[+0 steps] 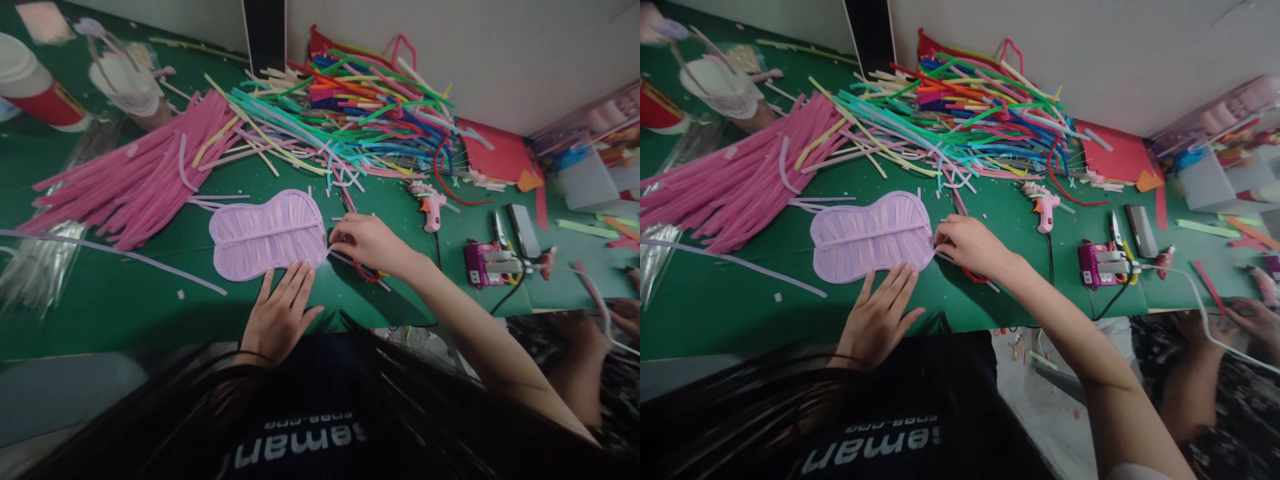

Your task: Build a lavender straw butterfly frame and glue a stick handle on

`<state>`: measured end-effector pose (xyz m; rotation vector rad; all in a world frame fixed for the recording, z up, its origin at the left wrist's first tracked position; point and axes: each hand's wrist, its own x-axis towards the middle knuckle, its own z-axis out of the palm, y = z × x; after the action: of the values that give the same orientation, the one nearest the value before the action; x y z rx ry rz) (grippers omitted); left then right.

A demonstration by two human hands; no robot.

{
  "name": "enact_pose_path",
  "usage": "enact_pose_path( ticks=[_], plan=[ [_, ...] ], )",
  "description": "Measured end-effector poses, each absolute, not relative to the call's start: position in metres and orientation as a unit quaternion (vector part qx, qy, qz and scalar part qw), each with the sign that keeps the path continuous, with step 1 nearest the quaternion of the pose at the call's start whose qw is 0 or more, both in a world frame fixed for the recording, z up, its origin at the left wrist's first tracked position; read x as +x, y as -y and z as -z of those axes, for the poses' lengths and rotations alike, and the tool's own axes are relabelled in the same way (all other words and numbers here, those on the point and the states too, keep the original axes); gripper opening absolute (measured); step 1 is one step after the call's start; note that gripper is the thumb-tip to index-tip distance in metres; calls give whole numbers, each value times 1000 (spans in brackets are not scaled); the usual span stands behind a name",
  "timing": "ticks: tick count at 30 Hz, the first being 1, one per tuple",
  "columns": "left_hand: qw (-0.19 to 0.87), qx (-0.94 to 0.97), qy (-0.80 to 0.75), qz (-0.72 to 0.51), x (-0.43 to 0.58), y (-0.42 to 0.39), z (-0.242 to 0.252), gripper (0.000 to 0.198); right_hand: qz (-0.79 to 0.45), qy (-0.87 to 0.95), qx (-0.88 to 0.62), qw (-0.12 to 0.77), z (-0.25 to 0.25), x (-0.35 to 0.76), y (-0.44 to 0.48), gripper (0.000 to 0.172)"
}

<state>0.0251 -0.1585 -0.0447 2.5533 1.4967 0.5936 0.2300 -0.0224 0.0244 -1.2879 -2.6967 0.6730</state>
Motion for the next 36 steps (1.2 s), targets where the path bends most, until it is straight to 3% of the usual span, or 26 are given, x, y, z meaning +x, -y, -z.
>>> enact_pose_path(
  ticks=[8, 17, 23, 30, 36],
  plan=[
    [67, 839, -502, -196, 25, 158, 47, 51, -320, 797, -493, 136, -19, 218, 27, 28],
    [65, 840, -504, -190, 25, 158, 44, 51, -421, 593, -603, 328, 13, 204, 49, 53],
    [72, 839, -505, -187, 26, 158, 45, 52, -408, 526, -634, 393, 23, 200, 56, 39],
    [61, 840, -505, -189, 27, 159, 46, 50, -378, 549, -635, 391, 17, 197, 59, 16],
    [61, 840, -505, -189, 26, 159, 46, 50, -380, 593, -612, 360, 17, 200, 56, 14]
  ],
)
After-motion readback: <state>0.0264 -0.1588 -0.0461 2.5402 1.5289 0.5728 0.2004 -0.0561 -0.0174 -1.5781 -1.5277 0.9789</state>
